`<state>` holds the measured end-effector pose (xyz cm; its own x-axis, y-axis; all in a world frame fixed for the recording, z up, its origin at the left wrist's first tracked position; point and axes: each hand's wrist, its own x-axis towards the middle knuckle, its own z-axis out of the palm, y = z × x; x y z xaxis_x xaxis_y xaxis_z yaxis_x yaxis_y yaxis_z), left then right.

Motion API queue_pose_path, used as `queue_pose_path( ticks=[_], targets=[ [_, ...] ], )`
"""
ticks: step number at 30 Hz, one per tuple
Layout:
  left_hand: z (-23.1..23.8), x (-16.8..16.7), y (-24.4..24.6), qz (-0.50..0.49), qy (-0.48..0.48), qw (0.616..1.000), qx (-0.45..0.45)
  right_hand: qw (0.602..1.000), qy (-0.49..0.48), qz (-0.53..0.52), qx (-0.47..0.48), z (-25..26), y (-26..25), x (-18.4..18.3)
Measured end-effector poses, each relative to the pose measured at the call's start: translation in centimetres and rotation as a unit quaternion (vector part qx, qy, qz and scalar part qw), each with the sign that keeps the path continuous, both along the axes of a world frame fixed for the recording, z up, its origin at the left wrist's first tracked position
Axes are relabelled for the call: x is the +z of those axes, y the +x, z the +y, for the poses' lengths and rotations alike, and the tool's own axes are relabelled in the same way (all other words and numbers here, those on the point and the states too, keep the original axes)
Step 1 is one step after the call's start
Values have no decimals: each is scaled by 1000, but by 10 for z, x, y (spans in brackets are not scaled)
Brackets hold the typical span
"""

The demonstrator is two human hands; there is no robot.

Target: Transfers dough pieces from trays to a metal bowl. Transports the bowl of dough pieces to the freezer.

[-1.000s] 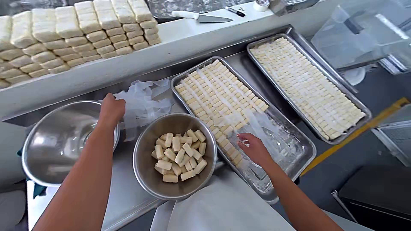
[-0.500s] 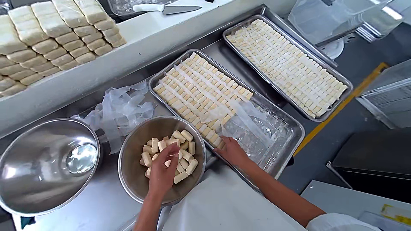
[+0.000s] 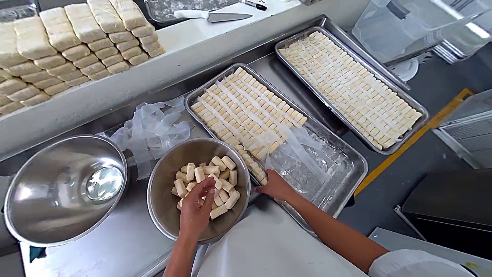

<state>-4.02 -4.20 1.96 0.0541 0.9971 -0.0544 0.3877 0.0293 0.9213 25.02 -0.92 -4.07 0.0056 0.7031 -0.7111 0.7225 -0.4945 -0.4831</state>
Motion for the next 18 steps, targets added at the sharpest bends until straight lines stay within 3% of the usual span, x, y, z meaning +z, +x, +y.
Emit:
queue_pose_path(
  ticks=[5, 9, 12, 14, 16, 18],
  targets=[
    [-4, 0, -5, -1, 3, 1000, 1, 982, -24, 183, -49, 6, 37, 19],
    [-3, 6, -12, -19, -3, 1000, 17, 993, 57, 99, 14, 1, 63, 71],
    [0, 16, -9, -154, -83, 984, 29, 987, 141, 57, 53, -4, 59, 112],
    [2, 23, -8, -282, -146, 948, 16, 961, 245, 19, 126, -6, 37, 130],
    [6, 32, -11, -362, -190, 913, 7, 905, 366, -9, 215, -2, 8, 133],
    [5, 36, -20, -386, -210, 897, 51, 885, 371, -18, 282, 6, -18, 130]
  ],
)
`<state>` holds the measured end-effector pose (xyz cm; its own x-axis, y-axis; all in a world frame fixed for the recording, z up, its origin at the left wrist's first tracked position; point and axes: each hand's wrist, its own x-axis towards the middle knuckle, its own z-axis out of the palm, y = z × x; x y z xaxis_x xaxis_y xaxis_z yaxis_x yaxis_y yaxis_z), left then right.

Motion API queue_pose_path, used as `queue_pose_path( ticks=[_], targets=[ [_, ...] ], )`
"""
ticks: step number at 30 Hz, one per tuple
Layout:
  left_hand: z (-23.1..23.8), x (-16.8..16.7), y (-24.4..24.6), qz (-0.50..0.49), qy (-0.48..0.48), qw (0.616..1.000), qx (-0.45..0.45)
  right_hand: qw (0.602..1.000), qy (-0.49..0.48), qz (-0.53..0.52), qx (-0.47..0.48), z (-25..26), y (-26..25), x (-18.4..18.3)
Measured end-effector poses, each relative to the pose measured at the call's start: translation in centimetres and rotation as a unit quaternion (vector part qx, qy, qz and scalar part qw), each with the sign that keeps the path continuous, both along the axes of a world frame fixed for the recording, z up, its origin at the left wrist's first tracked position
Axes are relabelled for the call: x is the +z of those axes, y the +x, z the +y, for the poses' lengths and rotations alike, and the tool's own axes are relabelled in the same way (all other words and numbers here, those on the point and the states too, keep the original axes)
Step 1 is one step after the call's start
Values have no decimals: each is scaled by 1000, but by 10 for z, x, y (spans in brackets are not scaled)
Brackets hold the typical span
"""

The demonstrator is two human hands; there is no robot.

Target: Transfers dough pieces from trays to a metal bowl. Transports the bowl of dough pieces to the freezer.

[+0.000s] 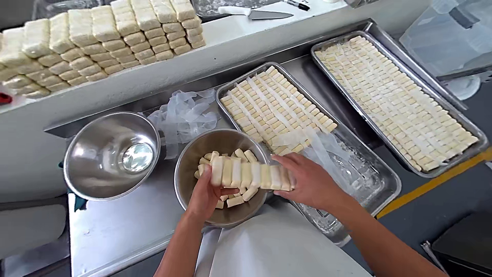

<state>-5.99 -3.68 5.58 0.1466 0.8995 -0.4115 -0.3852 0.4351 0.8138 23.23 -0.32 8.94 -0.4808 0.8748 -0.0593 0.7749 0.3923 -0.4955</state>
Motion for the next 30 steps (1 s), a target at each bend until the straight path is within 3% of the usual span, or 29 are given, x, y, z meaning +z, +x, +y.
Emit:
queue_pose_path(
  ticks=[2, 4, 8, 11, 13, 15, 17, 20, 26, 30],
  targets=[
    [-3, -5, -8, 64, -27, 997, 40, 994, -86, -58, 40, 8, -19, -14],
    [-6, -8, -9, 97, -22, 993, 71, 988, -109, -78, 78, 10, -26, -30],
    [-16, 19, -20, -2, 115, 992, 50, 980, 154, 97, 86, 10, -12, -31],
    [-11, 41, -31, 11, 201, 978, 53, 961, 214, 166, 60, 21, 2, -22],
    [-9, 34, -37, 45, 186, 979, 73, 962, 227, 140, 53, 29, 11, -34],
    [-12, 19, -38, 95, 137, 982, 91, 984, 164, 38, 50, 33, 21, -54],
    [-15, 3, -33, 138, 89, 982, 97, 992, 22, -115, 41, 32, 24, -73],
    [-18, -13, -26, 176, 57, 978, 99, 987, -17, -155, 46, 34, 27, -85],
    [-20, -17, -15, 167, 51, 982, 74, 999, 46, 5, -19, 34, 9, -37],
    [-15, 3, -4, 100, 83, 991, -17, 998, -1, -32, 53, 28, -53, 6]
  ],
)
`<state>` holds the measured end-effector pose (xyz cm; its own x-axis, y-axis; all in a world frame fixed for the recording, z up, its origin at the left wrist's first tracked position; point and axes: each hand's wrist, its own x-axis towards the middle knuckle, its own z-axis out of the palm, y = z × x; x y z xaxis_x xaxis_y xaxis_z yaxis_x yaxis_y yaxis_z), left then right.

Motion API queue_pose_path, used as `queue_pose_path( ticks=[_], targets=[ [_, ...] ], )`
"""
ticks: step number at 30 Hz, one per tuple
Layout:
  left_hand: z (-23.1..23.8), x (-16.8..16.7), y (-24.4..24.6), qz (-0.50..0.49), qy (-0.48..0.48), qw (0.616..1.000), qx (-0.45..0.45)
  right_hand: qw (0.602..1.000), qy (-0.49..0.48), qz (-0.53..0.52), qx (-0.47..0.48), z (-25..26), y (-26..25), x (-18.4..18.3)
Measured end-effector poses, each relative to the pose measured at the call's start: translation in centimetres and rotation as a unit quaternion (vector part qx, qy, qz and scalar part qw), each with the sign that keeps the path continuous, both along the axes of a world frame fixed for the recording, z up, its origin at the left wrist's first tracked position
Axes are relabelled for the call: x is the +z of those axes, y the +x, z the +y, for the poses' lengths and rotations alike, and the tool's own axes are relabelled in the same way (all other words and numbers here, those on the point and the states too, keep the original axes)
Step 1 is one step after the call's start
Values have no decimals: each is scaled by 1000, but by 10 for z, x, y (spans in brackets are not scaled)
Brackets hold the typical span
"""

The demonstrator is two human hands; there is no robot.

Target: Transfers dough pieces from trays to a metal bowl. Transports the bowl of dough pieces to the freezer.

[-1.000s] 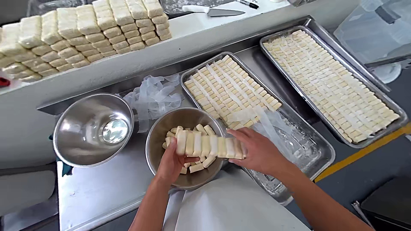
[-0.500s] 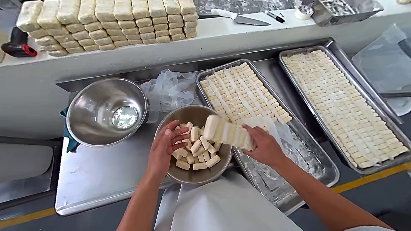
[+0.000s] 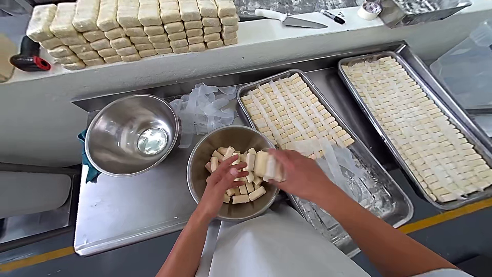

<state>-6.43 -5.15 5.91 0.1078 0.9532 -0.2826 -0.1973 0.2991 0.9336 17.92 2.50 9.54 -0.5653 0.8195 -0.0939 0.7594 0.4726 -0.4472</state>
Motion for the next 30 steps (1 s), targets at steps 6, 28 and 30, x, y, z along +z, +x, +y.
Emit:
queue_pose_path(
  ticks=[6, 28, 30],
  targets=[
    [-1, 8, -8, 38, -37, 995, 79, 979, -154, 117, 61, 7, -38, 2],
    [-20, -17, -27, 300, 33, 947, 106, 884, -358, 287, -90, -9, -60, -45],
    [-19, -17, -16, 225, 13, 972, 72, 899, -352, 255, -63, -11, -72, -45]
  ],
)
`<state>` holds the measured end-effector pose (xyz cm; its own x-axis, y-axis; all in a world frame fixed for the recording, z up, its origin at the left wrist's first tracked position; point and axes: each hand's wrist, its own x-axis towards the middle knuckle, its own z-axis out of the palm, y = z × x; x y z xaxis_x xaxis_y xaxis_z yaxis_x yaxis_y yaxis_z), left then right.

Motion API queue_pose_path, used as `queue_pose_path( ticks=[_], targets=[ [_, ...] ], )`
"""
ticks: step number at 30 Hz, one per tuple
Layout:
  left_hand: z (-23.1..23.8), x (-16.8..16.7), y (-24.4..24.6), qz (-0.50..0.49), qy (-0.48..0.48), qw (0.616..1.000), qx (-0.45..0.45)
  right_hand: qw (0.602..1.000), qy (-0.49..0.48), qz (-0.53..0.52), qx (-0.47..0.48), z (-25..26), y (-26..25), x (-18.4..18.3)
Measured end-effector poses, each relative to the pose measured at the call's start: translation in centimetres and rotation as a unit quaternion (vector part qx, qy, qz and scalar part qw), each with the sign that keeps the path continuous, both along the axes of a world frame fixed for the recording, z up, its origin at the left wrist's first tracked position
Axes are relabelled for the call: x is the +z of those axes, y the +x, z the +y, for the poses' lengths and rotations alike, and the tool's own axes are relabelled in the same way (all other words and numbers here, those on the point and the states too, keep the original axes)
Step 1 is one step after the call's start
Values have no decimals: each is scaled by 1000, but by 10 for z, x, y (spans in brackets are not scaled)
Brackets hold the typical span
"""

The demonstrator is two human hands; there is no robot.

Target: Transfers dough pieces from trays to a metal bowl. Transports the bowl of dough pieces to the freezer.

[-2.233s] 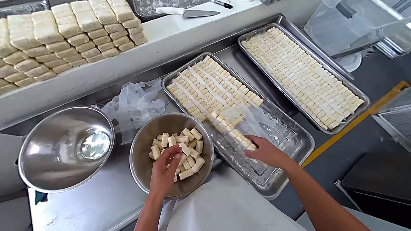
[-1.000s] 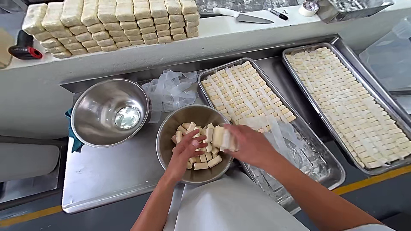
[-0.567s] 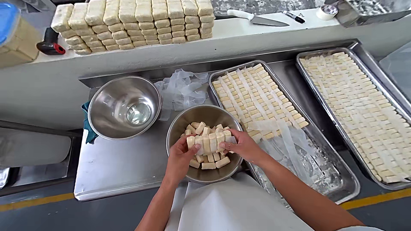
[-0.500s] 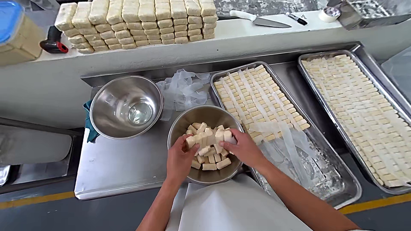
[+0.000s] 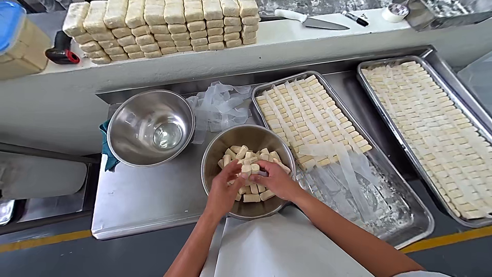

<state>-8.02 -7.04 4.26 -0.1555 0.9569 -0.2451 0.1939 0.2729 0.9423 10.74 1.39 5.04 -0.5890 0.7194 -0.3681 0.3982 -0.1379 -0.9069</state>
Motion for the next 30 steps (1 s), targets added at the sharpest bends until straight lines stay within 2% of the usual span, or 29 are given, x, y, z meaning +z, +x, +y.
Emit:
queue_pose_path(
  ticks=[3, 6, 11, 15, 18, 21, 24, 26, 28, 30],
  targets=[
    [1, -7, 14, -40, -2, 999, 15, 995, 55, -60, 52, -4, -11, 4],
    [0, -10, 18, -8, 30, 999, 36, 987, 120, -96, 46, -10, -13, 3],
    [-5, -11, 20, 80, 73, 992, 70, 974, 206, -98, 2, -19, -12, 0],
    [-20, -2, 10, 38, 78, 991, 103, 986, 143, -83, -24, -16, 17, 11],
    [-35, -14, -21, 12, 32, 992, 124, 980, 114, -163, 11, -4, 51, 10],
    [-41, -25, -27, 36, -55, 995, 72, 955, 197, -206, 84, -1, 55, 3],
    [-35, -20, -7, 60, -139, 987, -49, 912, 320, -231, 116, 1, 22, 5],
    [-30, -18, 6, 70, -155, 981, -94, 883, 337, -279, 170, 5, -5, -1],
    [-28, -17, 10, 102, -128, 985, -57, 861, 346, -308, 210, 7, -19, -23],
    [-22, -15, 5, 133, -75, 988, 15, 858, 371, -291, 207, 8, -18, -34]
  ],
)
